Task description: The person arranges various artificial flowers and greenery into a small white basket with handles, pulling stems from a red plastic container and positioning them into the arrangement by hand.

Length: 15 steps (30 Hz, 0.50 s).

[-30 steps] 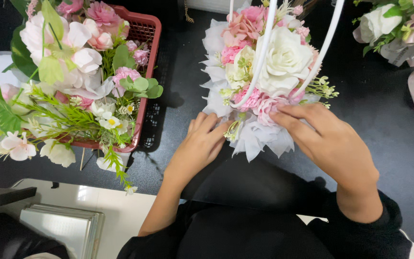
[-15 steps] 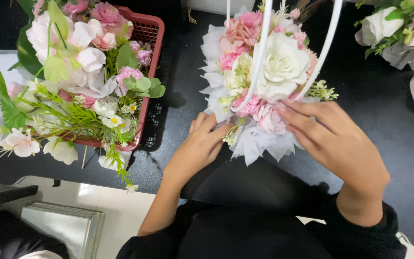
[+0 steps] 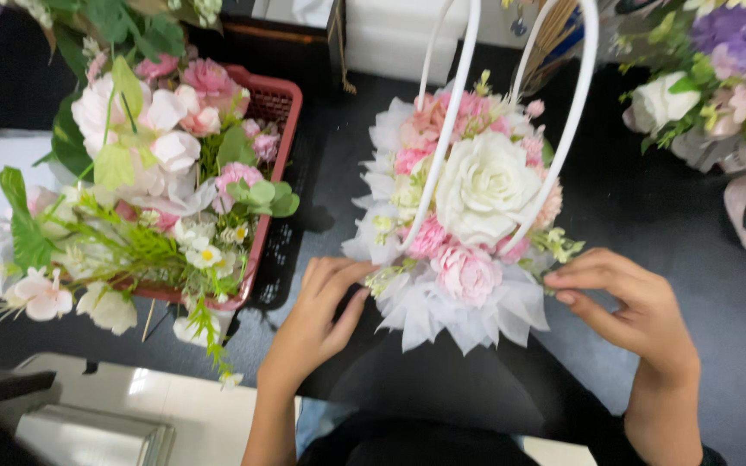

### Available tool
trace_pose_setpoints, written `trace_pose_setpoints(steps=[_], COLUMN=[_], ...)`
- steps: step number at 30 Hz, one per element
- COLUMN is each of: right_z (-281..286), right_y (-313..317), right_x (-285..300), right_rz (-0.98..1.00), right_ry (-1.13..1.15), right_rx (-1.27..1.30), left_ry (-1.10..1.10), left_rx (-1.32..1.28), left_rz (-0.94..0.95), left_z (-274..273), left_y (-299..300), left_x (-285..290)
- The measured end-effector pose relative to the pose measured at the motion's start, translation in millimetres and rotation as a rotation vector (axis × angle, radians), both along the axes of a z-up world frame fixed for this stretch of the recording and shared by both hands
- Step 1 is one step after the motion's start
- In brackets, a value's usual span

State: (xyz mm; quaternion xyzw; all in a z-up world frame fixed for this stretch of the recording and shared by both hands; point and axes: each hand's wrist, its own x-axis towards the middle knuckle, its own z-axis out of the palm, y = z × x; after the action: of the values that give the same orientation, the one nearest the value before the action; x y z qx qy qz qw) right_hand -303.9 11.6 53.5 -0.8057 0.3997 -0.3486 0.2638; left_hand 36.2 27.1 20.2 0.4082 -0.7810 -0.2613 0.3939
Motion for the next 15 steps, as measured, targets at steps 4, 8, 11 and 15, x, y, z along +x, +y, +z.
trace_pose_setpoints(steps=[4, 8, 11, 15], right_z=[-84.5, -159.7, -184.1, -199.2], right_y=[-32.9, -56.4, -60.9, -55.1], right_x=[-51.2, -76.1, -78.5, -90.7], right_rz=[0.094, -0.022, -0.168, -0.247], right_ry=[-0.458, -0.969, -0.914, -0.846], right_rx=[0.184, 0.532, 0.667, 0.804], left_ry=[0.08, 0.198, 0.234, 0.326], left_rx=[0.021, 0.078, 0.069, 0.156], left_rz=[0.062, -0.015, -0.13, -0.304], left_z=[-11.4, -16.3, -18.9, -31.7], left_y=[-2.6, -9.2, -19.0, -30.7], left_x=[3.9, 1.2, -2.8, -11.7])
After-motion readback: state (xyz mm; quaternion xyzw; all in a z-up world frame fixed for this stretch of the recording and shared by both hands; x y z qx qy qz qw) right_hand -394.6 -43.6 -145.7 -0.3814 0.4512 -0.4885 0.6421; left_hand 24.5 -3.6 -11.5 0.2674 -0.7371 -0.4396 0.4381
